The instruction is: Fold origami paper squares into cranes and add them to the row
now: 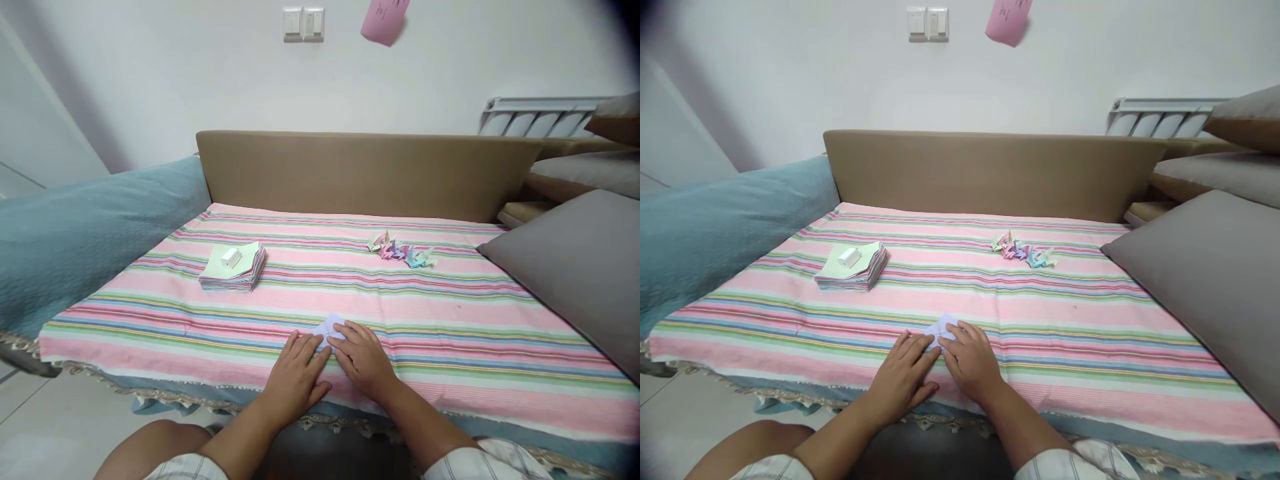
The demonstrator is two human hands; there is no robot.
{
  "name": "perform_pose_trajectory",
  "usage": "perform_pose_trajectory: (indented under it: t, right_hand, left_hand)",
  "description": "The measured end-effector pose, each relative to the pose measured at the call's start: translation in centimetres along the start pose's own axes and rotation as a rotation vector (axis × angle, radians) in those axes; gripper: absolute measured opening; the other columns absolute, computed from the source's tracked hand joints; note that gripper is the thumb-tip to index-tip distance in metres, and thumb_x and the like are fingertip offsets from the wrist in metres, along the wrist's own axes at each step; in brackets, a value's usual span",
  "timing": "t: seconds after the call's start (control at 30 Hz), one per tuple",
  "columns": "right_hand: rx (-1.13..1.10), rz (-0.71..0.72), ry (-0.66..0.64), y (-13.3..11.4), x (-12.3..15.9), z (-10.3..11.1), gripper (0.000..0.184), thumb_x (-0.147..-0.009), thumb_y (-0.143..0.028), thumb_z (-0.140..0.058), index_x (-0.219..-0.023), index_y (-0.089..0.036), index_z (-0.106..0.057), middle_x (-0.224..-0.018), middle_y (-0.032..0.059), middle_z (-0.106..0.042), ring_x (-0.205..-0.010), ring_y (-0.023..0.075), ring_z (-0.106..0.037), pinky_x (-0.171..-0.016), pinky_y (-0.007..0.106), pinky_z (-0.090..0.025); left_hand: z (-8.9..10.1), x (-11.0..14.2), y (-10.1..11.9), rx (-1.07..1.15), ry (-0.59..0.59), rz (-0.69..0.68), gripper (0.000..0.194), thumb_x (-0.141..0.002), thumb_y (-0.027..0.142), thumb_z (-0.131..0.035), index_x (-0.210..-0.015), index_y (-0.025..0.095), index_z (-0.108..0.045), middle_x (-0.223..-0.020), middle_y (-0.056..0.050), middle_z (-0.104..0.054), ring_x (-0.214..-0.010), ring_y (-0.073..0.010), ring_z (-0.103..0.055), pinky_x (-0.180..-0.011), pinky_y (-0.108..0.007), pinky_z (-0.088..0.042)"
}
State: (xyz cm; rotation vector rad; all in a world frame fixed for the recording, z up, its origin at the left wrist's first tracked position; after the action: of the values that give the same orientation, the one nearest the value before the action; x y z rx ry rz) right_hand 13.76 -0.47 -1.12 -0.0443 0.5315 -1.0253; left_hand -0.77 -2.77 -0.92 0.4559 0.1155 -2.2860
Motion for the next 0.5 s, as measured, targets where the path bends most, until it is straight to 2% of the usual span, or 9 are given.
perform_pose_trajectory:
  t: [0.27, 0.5]
  right_hand:
    - [0.005, 0.008, -0.001, -0.1, 0.1, 0.0, 0.029, -0.088, -0.027, -0.047, -0.113, -0.03, -0.062, -0.126, 0.0005, -0.057, -0.119, 0.0252, -0.044, -0.099, 0.045, -0.034]
    - [-0.011, 0.019, -0.026, 0.0, 0.1, 0.0, 0.031, -0.088, -0.027, -0.047, -0.115, -0.03, -0.061, -0.128, 0.0012, -0.055, -0.12, 0.0255, -0.044, -0.1, 0.046, -0.033]
  left_hand:
    - [0.3, -0.2, 0.1, 0.012, 0.002, 0.011, 0.056, -0.074, 0.041, -0.064, -0.125, 0.023, -0.049, -0.127, -0.011, -0.051, -0.116, -0.0292, -0.046, -0.104, -0.054, -0.027]
    - [0.5, -0.1, -1.2, -0.042, 0.077, 0.027, 0.062, -0.077, 0.044, -0.06, -0.131, 0.017, -0.044, -0.134, -0.014, -0.047, -0.12, -0.0296, -0.043, -0.103, -0.052, -0.03]
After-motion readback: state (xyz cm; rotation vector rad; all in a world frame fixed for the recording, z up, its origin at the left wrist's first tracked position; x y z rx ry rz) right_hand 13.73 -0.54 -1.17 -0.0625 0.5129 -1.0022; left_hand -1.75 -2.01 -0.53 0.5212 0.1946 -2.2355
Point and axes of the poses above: each hand's wrist, its own x-axis away from the middle knuckle, its own z-axis out of the back of the hand, y = z × x, the point moved 5 cm from there along -x, towards the middle knuckle
